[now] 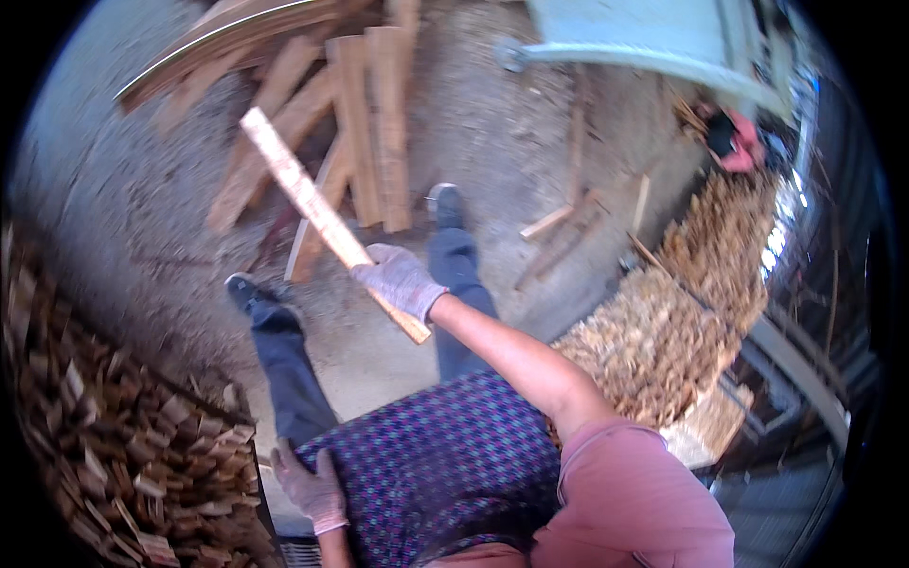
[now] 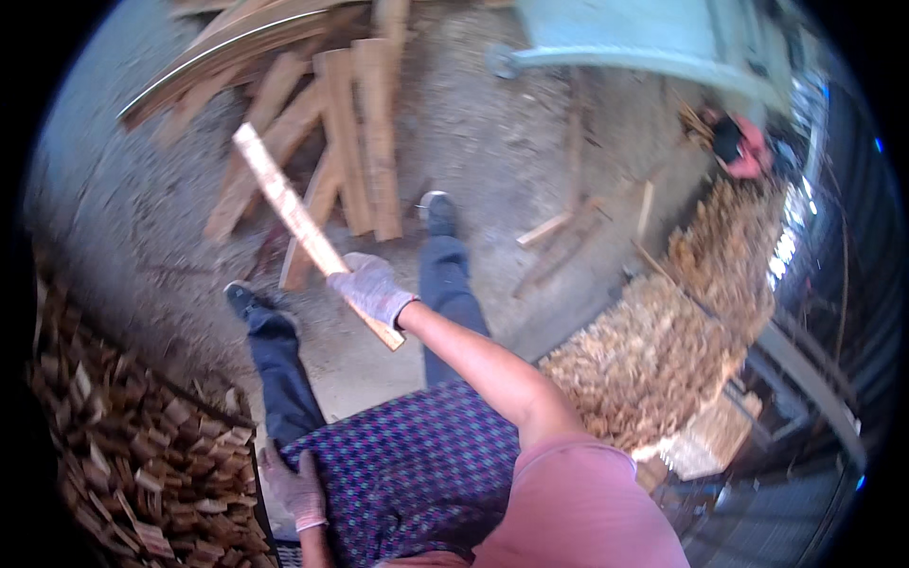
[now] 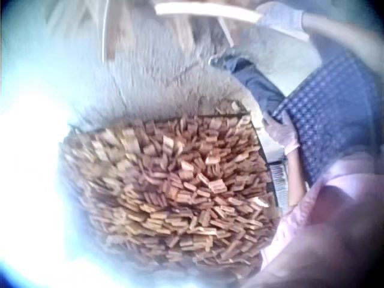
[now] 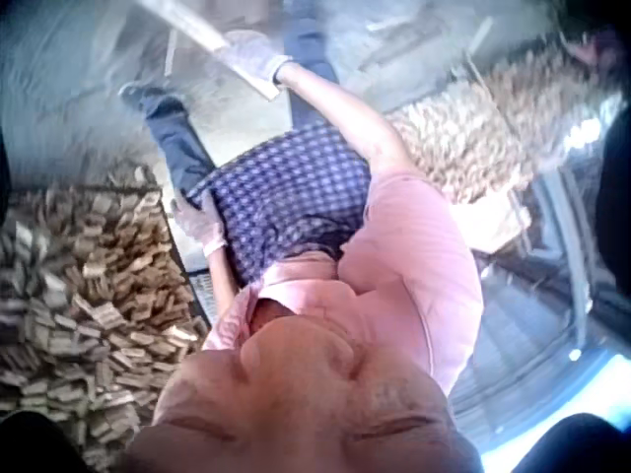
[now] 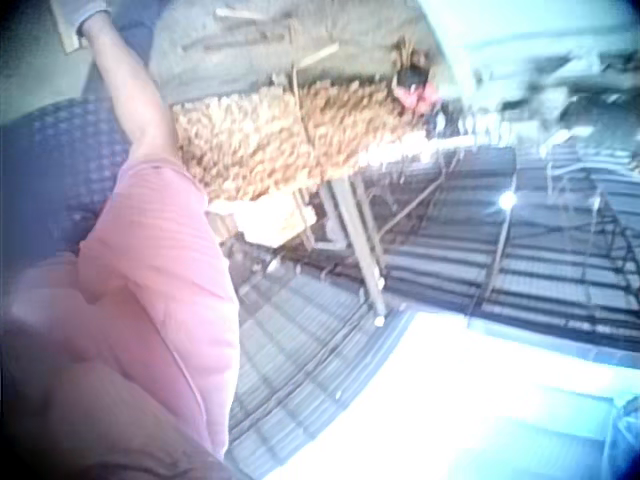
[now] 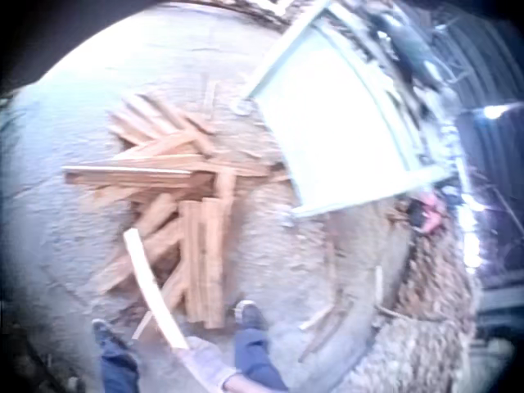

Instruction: The person picks up bundles of wooden planks from the floor and stacks them onto a large pile in a warehouse. The person repeatedly gathers planks, lifts them, and places them on the growing stack, occasionally adjusting the alignment of the wood.

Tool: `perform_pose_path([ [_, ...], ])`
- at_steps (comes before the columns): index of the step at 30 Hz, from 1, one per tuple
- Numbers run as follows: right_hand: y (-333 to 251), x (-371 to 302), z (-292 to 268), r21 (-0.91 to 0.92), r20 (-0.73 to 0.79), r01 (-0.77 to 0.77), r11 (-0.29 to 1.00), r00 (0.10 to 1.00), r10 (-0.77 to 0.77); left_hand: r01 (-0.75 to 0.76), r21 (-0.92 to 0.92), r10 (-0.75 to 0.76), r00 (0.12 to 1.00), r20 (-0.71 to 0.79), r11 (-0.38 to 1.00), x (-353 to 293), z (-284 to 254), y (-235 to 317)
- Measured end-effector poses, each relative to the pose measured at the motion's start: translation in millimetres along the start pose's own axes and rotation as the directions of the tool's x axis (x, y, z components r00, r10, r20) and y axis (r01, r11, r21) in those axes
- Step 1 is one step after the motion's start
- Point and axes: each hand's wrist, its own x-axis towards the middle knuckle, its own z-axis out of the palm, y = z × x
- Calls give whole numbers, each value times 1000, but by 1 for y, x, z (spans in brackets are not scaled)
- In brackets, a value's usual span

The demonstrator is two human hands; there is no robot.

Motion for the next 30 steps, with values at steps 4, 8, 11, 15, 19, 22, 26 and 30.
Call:
perform_pose_path([
  [4, 53, -85, -84, 34, -91, -140, 990, 986, 142, -52, 100, 51, 999, 17, 994, 10, 2, 10],
  [8, 156, -143, -131, 278, -306, -340, 898, 855, 419, -50, 199, 45, 999, 31, 979, 15, 0, 41],
  [11, 234, -169, -160, 456, -356, -485, 746, 669, 652, -29, 266, 26, 1000, 14, 963, 13, 6, 54],
  [15, 364, -183, -172, 567, -436, -447, 692, 550, 712, -60, 351, 42, 997, 58, 934, 24, 8, 57],
  [19, 336, -124, -198, 65, -355, -483, 873, 807, 472, -111, 365, 99, 994, 53, 924, 28, 10, 57],
  [22, 295, -57, -163, -130, -280, -309, 942, 923, 264, -231, 384, 228, 972, 53, 894, 43, 15, 60],
  [26, 203, 59, -107, -151, -88, -246, 957, 968, 235, -275, 144, 273, 961, 34, 951, 96, 34, 76],
  [30, 198, 178, -41, -95, -153, -172, 981, 976, 156, -435, 121, 445, 893, -65, 892, 249, 69, 72],
])
